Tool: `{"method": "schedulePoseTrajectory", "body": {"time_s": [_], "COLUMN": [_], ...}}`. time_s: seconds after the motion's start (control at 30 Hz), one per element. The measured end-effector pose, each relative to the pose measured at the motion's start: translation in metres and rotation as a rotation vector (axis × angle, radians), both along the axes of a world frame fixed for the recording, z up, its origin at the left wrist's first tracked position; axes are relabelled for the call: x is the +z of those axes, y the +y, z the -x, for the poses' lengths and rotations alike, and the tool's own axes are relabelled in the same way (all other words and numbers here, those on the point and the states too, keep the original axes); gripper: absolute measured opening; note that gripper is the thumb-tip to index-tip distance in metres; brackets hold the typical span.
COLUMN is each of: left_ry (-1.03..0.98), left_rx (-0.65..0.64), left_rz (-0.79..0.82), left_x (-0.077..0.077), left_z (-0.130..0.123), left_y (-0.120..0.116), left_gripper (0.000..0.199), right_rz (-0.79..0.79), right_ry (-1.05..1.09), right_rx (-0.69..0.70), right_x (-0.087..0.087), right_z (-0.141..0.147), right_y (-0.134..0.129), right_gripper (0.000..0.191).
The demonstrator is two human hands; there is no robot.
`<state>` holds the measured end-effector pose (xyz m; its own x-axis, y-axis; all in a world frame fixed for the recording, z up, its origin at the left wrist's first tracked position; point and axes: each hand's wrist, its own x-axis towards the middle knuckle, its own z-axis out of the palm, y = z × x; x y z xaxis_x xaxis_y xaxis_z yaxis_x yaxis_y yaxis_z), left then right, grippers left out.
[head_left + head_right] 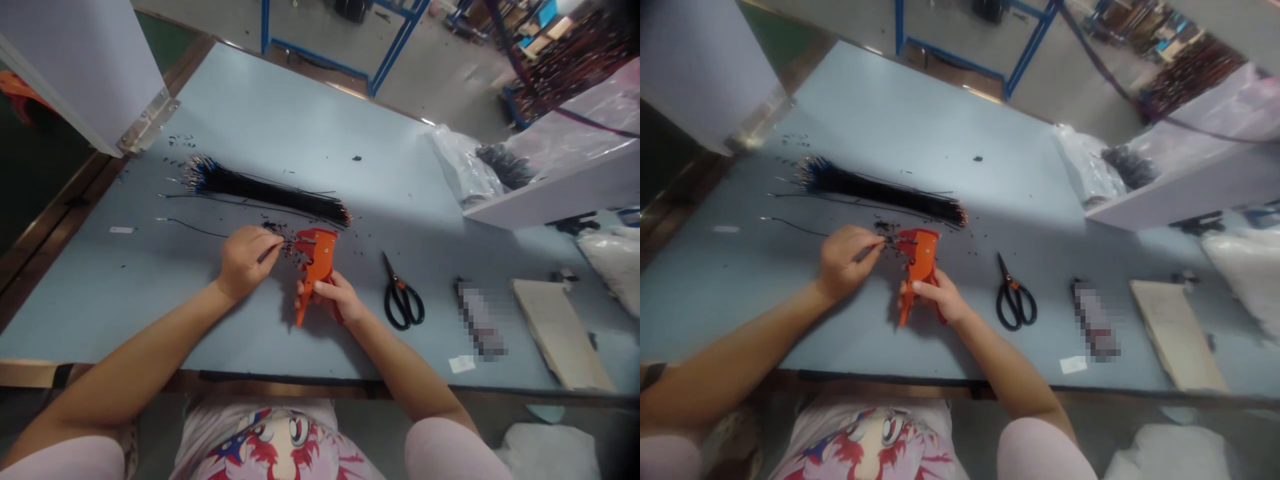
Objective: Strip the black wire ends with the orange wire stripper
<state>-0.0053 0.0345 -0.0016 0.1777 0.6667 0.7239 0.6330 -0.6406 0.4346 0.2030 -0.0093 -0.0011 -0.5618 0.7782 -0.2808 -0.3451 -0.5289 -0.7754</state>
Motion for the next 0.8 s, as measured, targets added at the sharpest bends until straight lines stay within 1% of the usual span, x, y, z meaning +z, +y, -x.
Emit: {"method": "schedulePoseTrajectory", "body": {"time_s": [0.1,0.23,0.43,0.6,0.8], "left_ry": [0.004,-0.021,-0.036,-0.056,-0.047], "left_rx": [-0.02,-0.019,-0.059,-0.045,-0.058], "left_rz": [-0.026,-0.021,0.023,0.006,-0.002], "left_x": [-0.0003,-0.0009,-0.0017,0.001,0.0014], "left_z": [-0.0007,-0.0022,-0.0046,-0.0055,-0.0059], "left_y": [-0.0026,-0.0044,-0.0063,-0.0082,-0.0092], "left_gripper": [0.008,0.007,0.007,0.008,0.01], "right_rz": [-0.012,-0.017,0.047,0.077,0.027], "right_ry": [0.002,-0.002,0.053,0.062,0.034], "right_rx": [0.005,0.018,0.026,0.059,0.086], "right_x": [0.002,0.0037,0.0054,0.0084,0.0098], "right_z": [0.0008,0.0006,-0.0015,-0.0026,-0.0023], "right_y": [-0.0016,-0.0027,-0.0022,-0.0032,-0.0048], "right_gripper": [0.039,0.036,0.035,0.036,0.034]}}
